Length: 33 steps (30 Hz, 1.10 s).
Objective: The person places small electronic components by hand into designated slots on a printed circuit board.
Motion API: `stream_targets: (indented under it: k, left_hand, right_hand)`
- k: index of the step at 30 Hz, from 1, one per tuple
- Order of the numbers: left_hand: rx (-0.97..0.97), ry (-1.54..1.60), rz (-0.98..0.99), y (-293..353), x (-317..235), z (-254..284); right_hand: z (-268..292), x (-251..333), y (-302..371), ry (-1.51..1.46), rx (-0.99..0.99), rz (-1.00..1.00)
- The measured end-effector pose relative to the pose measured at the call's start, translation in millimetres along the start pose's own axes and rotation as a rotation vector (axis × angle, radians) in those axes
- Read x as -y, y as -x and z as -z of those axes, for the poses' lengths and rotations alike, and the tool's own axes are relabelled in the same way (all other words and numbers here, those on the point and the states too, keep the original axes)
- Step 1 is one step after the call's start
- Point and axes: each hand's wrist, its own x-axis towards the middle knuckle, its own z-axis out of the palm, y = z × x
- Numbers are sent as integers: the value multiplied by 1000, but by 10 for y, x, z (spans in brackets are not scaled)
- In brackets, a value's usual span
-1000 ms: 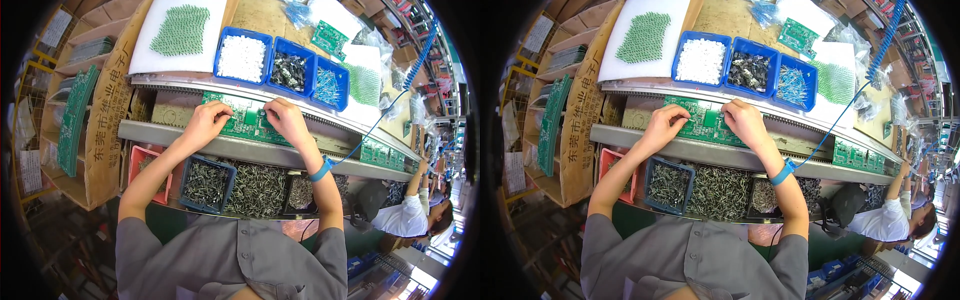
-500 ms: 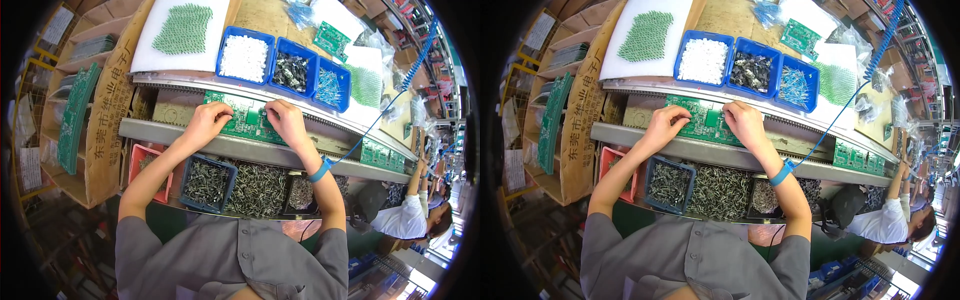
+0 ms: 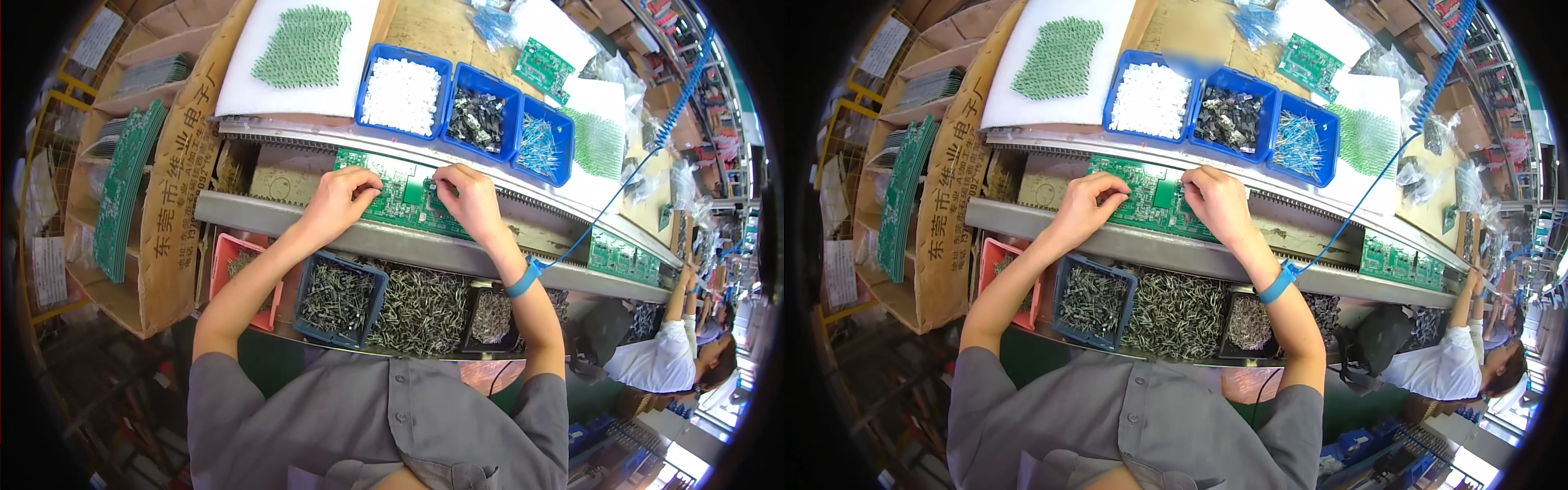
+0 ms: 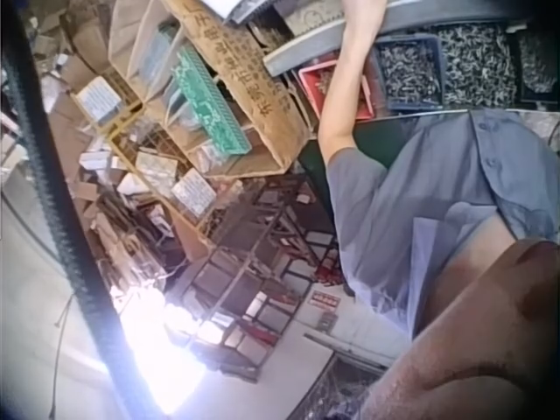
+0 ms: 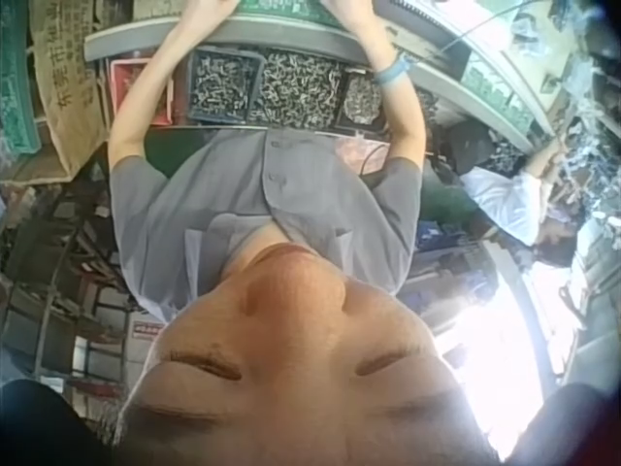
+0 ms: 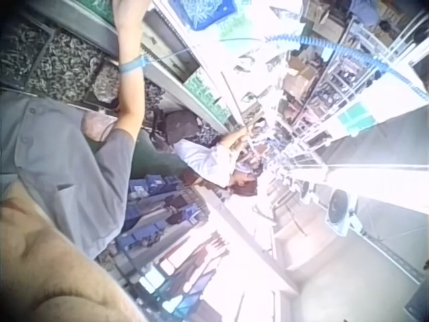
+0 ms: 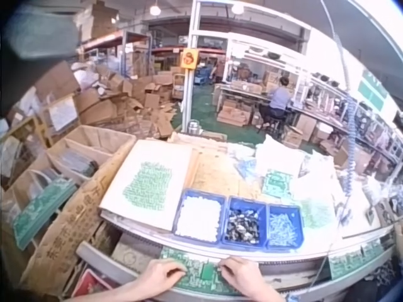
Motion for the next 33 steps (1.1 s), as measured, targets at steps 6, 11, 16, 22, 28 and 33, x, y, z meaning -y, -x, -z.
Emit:
stream_targets:
  k: [6,11,16,22,28,33]
  left_hand:
    - [-3,-2,-12,2,8,2]
    - [-13,1,-22,5,16,-2]
    - [-3,-2,-7,10,-7,5]
    - [-15,11,-28,2,16,-14]
    - [-11,9,-13,9,13,-4]
    - [-10,13,-10,2,12,-7]
  right_hand:
    - [-58,34,6,44,-66,25]
    - [10,38,-29,54,28,-16]
    - [84,18,-77,40,137,-22]
    - [96,19,-46,24,110,-49]
    - [88,8,-49,39,121,22]
    - [51,-12,-18,-3,87,-31]
